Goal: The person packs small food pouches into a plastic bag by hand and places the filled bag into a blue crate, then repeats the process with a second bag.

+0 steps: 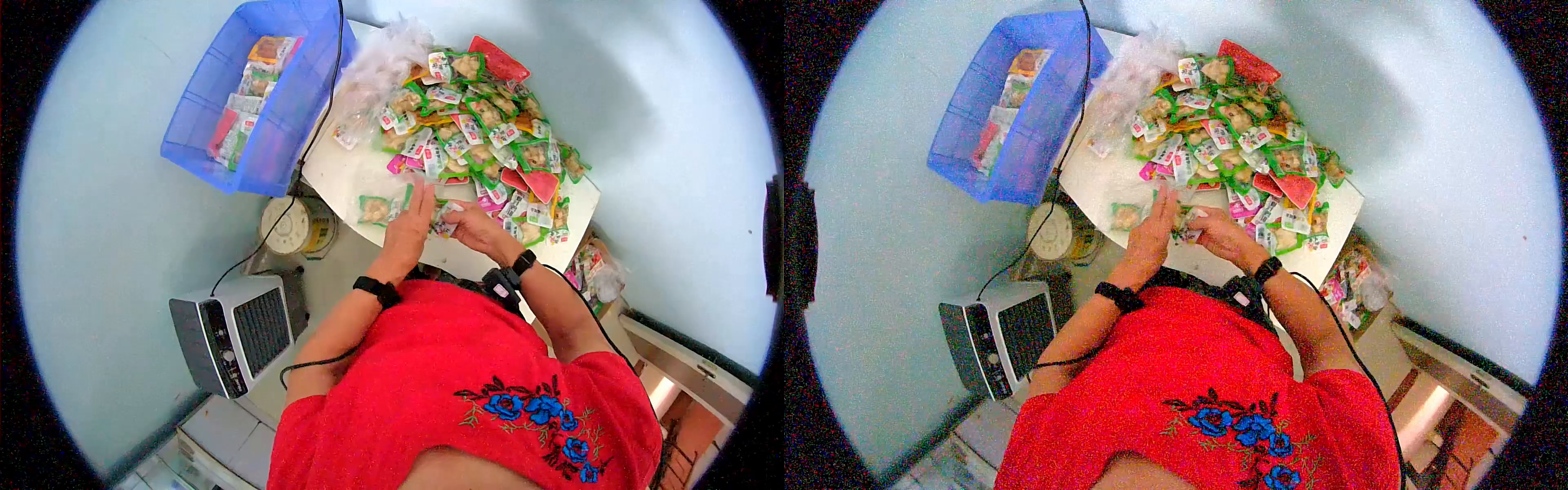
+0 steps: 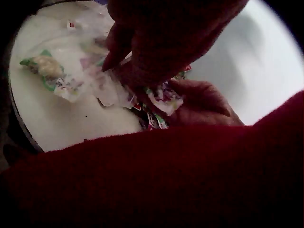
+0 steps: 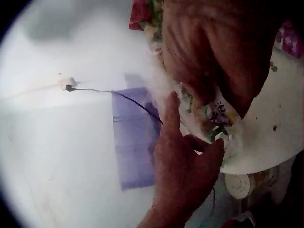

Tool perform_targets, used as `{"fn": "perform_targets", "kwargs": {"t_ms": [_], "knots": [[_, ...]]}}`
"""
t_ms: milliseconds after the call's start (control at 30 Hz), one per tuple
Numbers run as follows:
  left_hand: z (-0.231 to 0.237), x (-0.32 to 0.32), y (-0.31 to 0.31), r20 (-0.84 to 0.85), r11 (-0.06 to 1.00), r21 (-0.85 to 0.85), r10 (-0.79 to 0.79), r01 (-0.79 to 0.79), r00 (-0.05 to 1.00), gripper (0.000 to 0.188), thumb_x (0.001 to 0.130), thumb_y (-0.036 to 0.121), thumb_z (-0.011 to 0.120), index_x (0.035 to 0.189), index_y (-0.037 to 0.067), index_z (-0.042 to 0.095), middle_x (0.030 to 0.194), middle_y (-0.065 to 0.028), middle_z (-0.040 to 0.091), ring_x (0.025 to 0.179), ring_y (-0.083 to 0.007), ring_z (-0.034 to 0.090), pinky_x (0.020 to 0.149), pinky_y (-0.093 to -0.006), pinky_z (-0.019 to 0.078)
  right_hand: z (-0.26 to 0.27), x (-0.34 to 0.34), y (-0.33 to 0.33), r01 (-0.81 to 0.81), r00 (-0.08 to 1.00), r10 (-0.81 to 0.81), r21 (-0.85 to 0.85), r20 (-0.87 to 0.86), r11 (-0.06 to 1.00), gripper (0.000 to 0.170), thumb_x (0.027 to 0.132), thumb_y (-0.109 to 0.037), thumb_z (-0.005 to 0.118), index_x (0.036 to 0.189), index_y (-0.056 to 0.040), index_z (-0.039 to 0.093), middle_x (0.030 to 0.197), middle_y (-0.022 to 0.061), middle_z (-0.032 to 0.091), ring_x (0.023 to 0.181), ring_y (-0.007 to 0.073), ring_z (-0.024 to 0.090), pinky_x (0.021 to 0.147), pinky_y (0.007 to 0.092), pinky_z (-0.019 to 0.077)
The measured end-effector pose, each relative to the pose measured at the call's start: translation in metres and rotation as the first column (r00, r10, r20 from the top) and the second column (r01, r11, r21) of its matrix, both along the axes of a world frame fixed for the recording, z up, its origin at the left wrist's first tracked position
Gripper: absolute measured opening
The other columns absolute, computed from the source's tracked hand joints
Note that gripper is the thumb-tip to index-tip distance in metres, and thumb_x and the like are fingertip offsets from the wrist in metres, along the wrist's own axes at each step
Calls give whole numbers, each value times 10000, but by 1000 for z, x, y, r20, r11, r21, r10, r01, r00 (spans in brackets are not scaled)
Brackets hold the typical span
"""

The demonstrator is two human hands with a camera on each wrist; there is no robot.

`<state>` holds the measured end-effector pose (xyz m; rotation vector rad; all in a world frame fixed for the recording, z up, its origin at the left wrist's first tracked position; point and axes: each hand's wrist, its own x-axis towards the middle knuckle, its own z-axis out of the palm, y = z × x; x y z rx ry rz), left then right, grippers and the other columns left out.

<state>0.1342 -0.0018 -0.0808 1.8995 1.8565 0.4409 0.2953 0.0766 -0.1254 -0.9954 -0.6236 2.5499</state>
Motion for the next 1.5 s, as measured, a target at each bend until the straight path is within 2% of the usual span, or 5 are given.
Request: {"fn": "perform_targets", "kwargs": {"t_ms": [667,733,800,1067,1500], "knots": [[-16,-11,-1,100,990,-138,-22,35,995,801,739,-118,471,1469,95,219,1533,-154,208,1055,-397,581,700,-431,552,-131,-84,-1,-205,936,30,473,351,857,255,864,-171,640,1091,-72,578,869,20,582,638,134,528,534,285,456],[-28,-9,-5,77,995,-86,-35,42,996,797,739,-113,476,1467,95,228,1536,-143,208,1045,-396,585,693,-436,550,-149,-95,-16,-418,831,78,526,551,740,199,868,-172,626,1037,-70,596,862,34,585,673,142,537,552,298,458],[-34,-8,-6,49,999,17,-35,34,998,790,738,-108,482,1463,89,240,1536,-140,211,1023,-401,592,682,-446,545,-146,-80,-28,-500,828,-368,855,423,-141,131,865,-166,607,919,-47,603,851,52,585,757,134,537,601,312,460],[-9,-5,0,-38,988,-141,-62,56,997,743,721,-104,521,1407,141,376,1484,-177,309,904,-381,629,686,-429,524,-56,-42,-9,-249,888,33,418,459,874,141,802,-106,641,875,14,642,769,120,669,620,208,640,547,367,498],[-29,5,-9,-254,995,-44,-95,86,962,604,719,-87,537,1305,18,440,1443,-171,361,905,-384,625,700,-447,521,-43,206,2,-644,286,-462,525,840,556,270,813,-216,611,998,-29,669,969,192,661,906,348,631,792,436,503]]}}
